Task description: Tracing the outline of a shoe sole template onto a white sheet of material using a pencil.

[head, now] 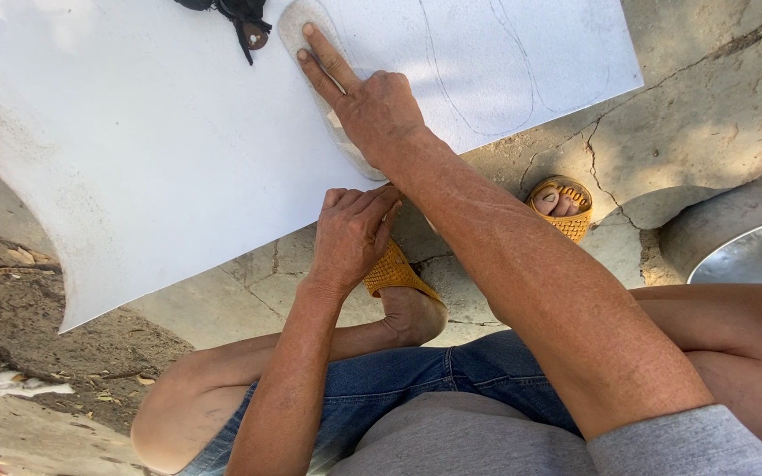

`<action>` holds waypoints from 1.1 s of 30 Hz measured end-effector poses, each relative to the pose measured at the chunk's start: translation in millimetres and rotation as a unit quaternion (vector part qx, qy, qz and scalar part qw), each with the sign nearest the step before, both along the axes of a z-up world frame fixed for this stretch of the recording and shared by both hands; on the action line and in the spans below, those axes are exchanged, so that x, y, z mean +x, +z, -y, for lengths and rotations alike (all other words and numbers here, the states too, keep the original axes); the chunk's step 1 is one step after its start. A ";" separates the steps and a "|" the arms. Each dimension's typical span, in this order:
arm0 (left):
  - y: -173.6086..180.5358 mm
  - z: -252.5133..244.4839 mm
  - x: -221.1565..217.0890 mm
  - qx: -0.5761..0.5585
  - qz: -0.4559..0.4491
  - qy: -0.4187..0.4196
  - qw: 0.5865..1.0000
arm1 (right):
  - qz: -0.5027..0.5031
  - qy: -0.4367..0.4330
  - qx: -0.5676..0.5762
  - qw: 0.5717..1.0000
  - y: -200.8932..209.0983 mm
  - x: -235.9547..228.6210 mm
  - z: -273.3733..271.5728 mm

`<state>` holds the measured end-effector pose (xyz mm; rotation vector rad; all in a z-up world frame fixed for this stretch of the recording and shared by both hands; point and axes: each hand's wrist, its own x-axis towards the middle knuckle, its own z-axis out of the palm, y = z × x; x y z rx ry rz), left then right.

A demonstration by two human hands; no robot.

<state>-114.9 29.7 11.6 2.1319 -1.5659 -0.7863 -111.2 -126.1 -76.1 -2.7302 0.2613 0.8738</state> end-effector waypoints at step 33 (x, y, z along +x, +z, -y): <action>1.3 -14.3 9.8 0.038 -0.037 0.076 0.996 | 0.010 0.012 -0.026 1.000 -4.8 -2.2 -2.6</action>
